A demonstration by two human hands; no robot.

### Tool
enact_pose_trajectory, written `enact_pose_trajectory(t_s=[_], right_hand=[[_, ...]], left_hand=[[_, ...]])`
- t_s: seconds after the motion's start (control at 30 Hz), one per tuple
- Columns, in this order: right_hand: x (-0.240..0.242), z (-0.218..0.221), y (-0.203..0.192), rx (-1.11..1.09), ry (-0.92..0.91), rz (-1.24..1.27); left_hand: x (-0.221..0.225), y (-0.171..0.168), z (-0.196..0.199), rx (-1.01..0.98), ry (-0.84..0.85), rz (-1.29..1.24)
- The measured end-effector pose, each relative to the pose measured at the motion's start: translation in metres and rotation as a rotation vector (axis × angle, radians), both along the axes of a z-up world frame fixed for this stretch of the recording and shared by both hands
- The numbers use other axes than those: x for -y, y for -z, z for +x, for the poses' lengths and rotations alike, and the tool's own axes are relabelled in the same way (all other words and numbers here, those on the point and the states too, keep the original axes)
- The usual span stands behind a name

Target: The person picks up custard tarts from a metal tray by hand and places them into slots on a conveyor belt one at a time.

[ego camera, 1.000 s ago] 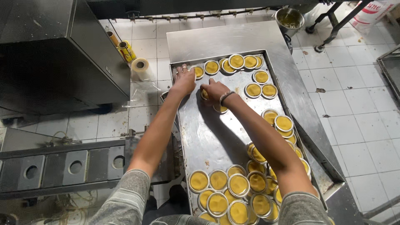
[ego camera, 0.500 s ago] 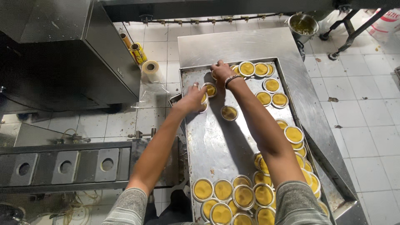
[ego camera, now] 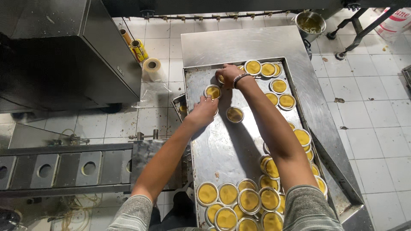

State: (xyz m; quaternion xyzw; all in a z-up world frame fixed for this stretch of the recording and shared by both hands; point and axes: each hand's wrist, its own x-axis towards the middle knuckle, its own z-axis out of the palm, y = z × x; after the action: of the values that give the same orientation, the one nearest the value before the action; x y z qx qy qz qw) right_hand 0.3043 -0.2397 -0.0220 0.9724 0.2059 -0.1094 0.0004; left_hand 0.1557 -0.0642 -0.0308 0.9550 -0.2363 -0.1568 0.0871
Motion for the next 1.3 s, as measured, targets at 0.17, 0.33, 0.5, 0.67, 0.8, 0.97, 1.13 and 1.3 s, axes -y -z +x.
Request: enact_pose_trajectory(t_s=[0.17,0.33,0.5,0.67,0.8,0.97,1.13,1.3], right_hand=[[0.001,-0.006,-0.015,-0.064,0.013,0.072],[-0.016,-0.035,-0.013,-0.178,-0.076,0.219],[-0.013,-0.04,0.019,-0.09,-0.219,0.191],[0.001,-0.057,0.0,-0.129,-0.153,0.191],[0.029,-0.081,-0.041,-0.157,-0.056,0.311],[0.046,-0.128,-0.068,-0.176,-0.068,0.278],[0.05,-0.161,0.032,-0.036,-0.102,0.06],[0.038,-0.209,0.01,-0.146,-0.029,0.027]], left_hand=[[-0.015,-0.05,-0.019,-0.051,-0.034,-0.11],[-0.033,-0.113,-0.012,-0.115,-0.19,-0.26],[-0.036,-0.082,0.027,0.067,-0.176,-0.217],[-0.029,-0.056,0.028,-0.04,-0.079,-0.277],[-0.026,-0.034,0.029,-0.009,-0.06,-0.2],[-0.014,-0.07,0.018,-0.028,-0.011,-0.339],[0.013,-0.063,0.019,-0.018,0.036,-0.229],[0.021,-0.051,0.014,-0.008,0.038,-0.118]])
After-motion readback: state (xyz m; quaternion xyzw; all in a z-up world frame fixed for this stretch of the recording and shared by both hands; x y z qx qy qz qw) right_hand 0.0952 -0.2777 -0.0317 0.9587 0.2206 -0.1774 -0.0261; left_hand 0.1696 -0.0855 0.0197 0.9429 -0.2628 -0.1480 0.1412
